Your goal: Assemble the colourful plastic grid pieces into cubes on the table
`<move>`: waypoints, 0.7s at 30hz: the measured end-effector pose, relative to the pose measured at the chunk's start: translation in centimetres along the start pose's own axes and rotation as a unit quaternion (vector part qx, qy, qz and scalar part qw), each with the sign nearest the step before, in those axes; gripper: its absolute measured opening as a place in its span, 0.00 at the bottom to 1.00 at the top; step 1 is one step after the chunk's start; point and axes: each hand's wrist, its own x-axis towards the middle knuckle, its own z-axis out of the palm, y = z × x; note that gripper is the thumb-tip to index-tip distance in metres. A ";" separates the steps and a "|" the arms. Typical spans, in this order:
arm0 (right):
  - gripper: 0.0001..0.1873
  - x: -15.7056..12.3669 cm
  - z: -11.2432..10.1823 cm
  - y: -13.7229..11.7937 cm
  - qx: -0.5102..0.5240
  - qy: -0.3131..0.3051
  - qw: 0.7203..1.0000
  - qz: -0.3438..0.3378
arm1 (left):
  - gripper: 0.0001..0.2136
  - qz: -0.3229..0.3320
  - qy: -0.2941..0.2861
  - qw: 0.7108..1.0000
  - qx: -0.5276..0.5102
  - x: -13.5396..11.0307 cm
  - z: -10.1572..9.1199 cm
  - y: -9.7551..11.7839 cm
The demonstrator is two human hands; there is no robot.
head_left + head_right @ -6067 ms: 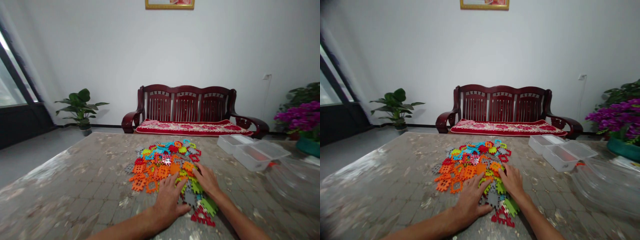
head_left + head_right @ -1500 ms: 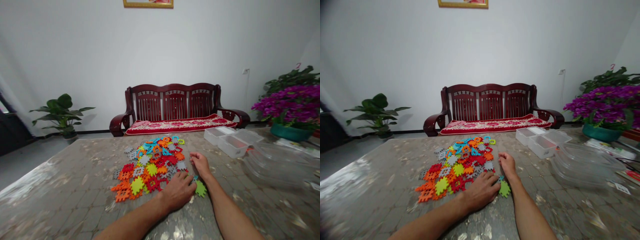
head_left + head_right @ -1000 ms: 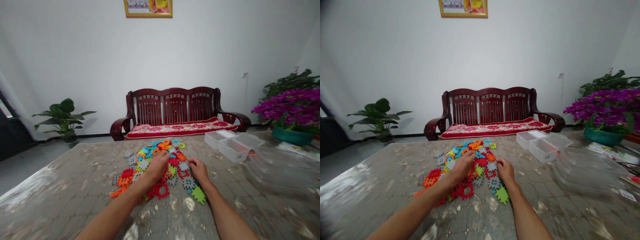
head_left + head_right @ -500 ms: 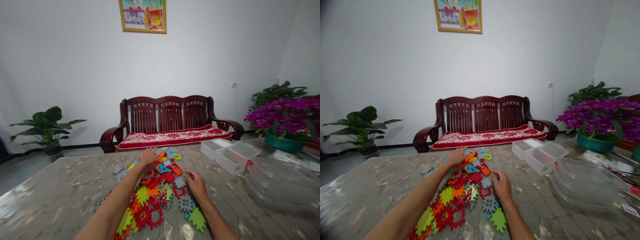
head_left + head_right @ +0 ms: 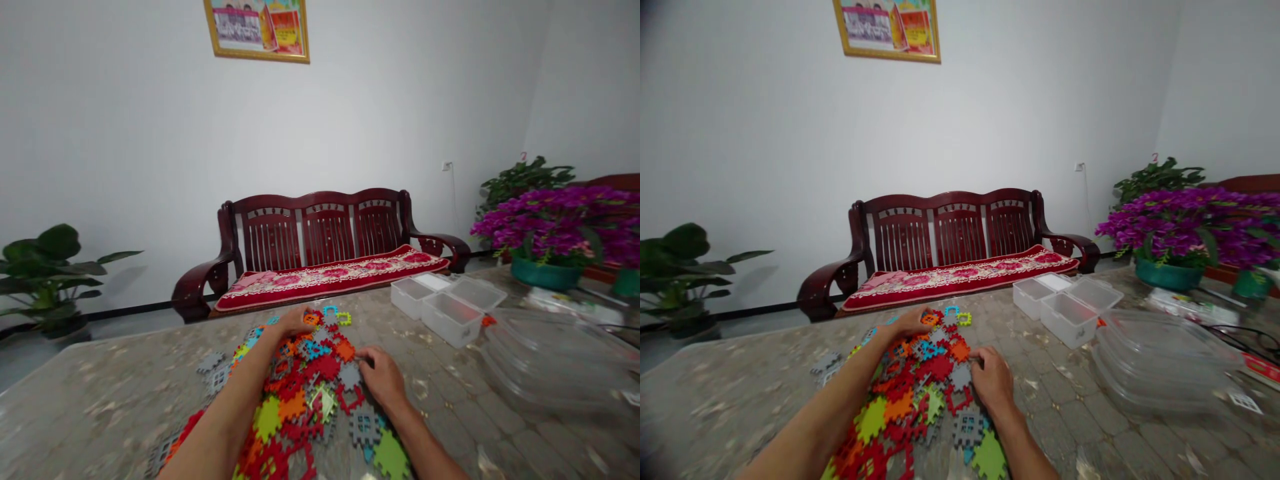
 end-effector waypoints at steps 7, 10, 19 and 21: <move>0.16 -0.1 -0.3 -0.5 -0.012 -0.006 1.000 0.014 | 0.28 0.054 -0.046 0.997 -0.019 -3.0 -0.7 0.7; 0.16 -0.2 -0.4 -0.6 -0.015 -0.009 1.000 0.013 | 0.28 0.087 -0.056 0.995 -0.011 -4.5 -1.4 1.2; 0.17 -0.2 -0.4 -0.7 -0.015 -0.006 1.000 0.013 | 0.15 0.105 -0.181 0.978 -0.023 -7.1 -6.3 2.5; 0.17 -0.2 -0.4 -0.6 -0.012 -0.004 1.000 0.018 | 0.17 0.069 -0.117 0.991 -0.015 -5.5 -6.4 3.0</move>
